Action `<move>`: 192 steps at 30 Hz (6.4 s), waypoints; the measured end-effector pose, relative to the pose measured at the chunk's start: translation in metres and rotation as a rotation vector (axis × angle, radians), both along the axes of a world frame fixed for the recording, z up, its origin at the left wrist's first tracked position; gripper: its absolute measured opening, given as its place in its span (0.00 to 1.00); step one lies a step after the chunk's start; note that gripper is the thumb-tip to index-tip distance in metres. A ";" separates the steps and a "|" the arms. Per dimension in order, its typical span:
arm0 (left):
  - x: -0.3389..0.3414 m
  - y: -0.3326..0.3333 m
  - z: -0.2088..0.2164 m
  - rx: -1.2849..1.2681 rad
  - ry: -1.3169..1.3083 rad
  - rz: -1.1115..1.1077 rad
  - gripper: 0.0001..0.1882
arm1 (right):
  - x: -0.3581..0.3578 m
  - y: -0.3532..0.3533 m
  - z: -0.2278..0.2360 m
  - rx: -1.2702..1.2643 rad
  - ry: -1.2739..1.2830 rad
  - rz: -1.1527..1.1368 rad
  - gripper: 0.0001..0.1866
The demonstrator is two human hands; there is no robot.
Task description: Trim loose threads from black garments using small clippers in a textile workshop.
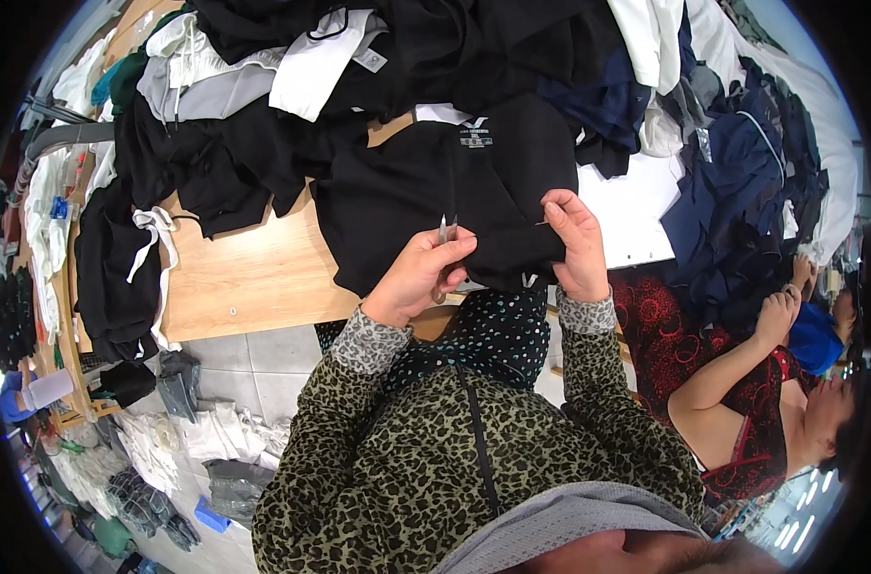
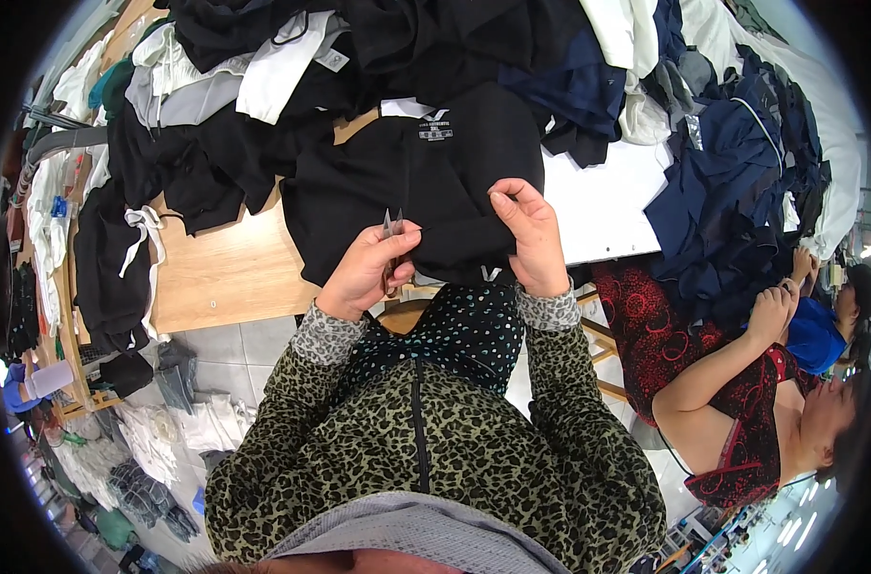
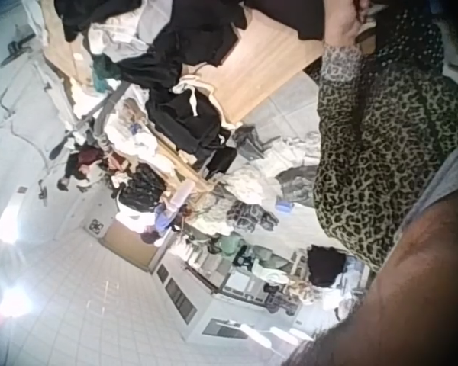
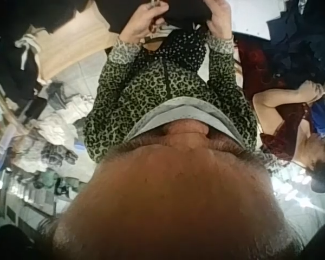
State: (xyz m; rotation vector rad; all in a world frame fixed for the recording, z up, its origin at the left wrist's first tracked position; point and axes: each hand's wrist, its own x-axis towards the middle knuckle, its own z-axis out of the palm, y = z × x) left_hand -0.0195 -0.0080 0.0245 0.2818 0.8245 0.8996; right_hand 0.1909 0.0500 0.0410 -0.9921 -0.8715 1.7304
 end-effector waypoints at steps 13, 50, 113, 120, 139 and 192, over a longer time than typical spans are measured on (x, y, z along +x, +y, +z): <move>0.002 -0.001 -0.005 0.375 0.546 0.005 0.07 | 0.016 0.008 0.004 -0.157 0.069 -0.092 0.06; 0.021 -0.046 -0.016 1.542 1.321 0.359 0.21 | -0.008 -0.084 0.013 -0.027 0.119 -0.324 0.37; 0.034 -0.034 -0.011 0.700 0.680 0.172 0.04 | -0.017 -0.087 0.017 0.018 -0.022 -0.305 0.46; 0.033 -0.042 -0.003 0.856 0.827 0.127 0.13 | -0.015 -0.087 0.014 0.005 -0.018 -0.336 0.46; 0.030 -0.039 -0.023 1.348 1.314 0.319 0.16 | -0.017 -0.086 0.009 0.086 -0.100 -0.385 0.47; 0.050 -0.028 0.010 0.931 0.816 0.291 0.07 | -0.026 -0.084 0.016 0.076 -0.064 -0.336 0.42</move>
